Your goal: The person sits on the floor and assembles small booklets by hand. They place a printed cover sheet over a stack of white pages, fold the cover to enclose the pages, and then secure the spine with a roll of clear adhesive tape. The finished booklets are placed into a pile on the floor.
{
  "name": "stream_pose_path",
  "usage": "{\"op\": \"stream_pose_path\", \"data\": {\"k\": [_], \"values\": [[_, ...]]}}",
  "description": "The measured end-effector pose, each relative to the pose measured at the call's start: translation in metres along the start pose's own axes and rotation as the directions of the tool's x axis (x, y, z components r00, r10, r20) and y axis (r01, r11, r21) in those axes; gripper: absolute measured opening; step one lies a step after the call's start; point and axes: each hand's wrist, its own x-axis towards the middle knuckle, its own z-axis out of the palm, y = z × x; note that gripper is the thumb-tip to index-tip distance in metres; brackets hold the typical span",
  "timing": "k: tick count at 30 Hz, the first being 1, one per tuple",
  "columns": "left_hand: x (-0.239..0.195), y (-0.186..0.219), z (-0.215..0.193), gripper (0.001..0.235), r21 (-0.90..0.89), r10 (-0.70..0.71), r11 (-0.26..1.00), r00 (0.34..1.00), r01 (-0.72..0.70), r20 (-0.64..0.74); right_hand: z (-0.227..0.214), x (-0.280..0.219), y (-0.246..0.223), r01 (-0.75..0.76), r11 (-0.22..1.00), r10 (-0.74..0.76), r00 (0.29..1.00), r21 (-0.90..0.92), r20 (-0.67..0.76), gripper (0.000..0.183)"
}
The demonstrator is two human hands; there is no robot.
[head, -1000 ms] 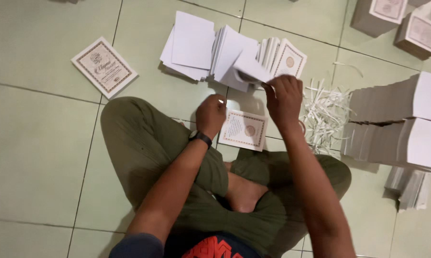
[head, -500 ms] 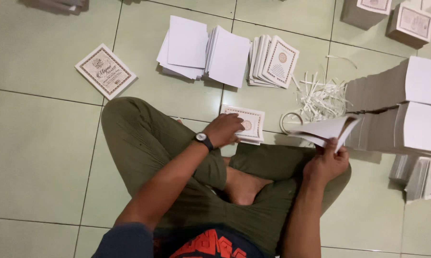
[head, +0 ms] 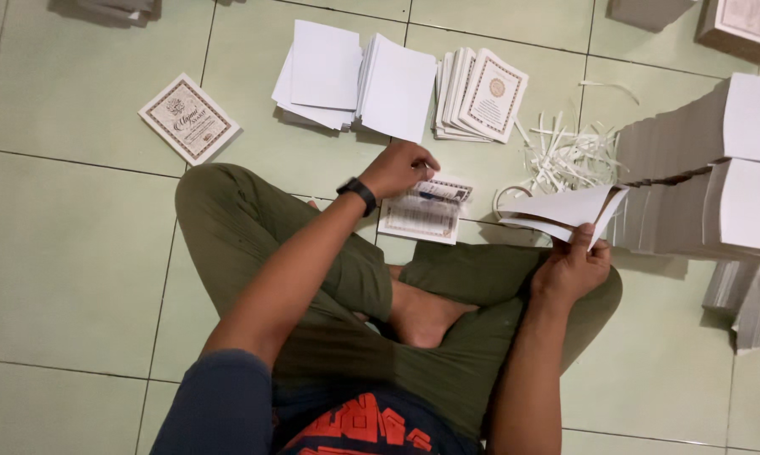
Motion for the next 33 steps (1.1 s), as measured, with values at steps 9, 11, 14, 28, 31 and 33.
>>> {"op": "stream_pose_path", "data": {"k": [9, 11, 14, 28, 31, 33], "values": [[0.019, 0.014, -0.010, 0.040, 0.154, -0.128, 0.980, 0.992, 0.130, -0.021, 0.000, -0.001, 0.000, -0.020, 1.000, 0.021, 0.999, -0.024, 0.035, 0.028], [0.020, 0.017, -0.012, 0.040, 0.166, -0.140, 0.976, 0.990, 0.144, -0.034, 0.004, -0.005, -0.007, -0.023, 1.000, 0.024, 0.999, -0.016, 0.045, 0.029], [0.016, 0.028, -0.016, 0.039, 0.133, -0.137, 0.981, 0.990, 0.140, -0.031, 0.003, -0.006, -0.008, -0.023, 1.000, 0.023, 0.998, -0.016, 0.054, 0.029], [-0.064, 0.145, -0.007, 0.075, -0.546, -0.045, 0.826, 0.981, 0.144, 0.190, 0.043, -0.112, -0.081, 0.816, 0.475, -0.415, 0.538, -0.330, 0.733, 0.031], [-0.084, 0.160, -0.022, 0.065, -0.457, 0.006, 0.885, 0.980, 0.088, 0.200, 0.047, -0.127, -0.095, 0.640, 0.706, -0.289, 0.651, -0.303, 0.702, 0.034], [-0.088, 0.133, -0.014, 0.046, -0.558, 0.032, 0.822, 0.970, 0.112, 0.241, 0.049, -0.127, -0.101, 0.228, 0.950, -0.072, 0.824, -0.211, 0.562, 0.038]]}}
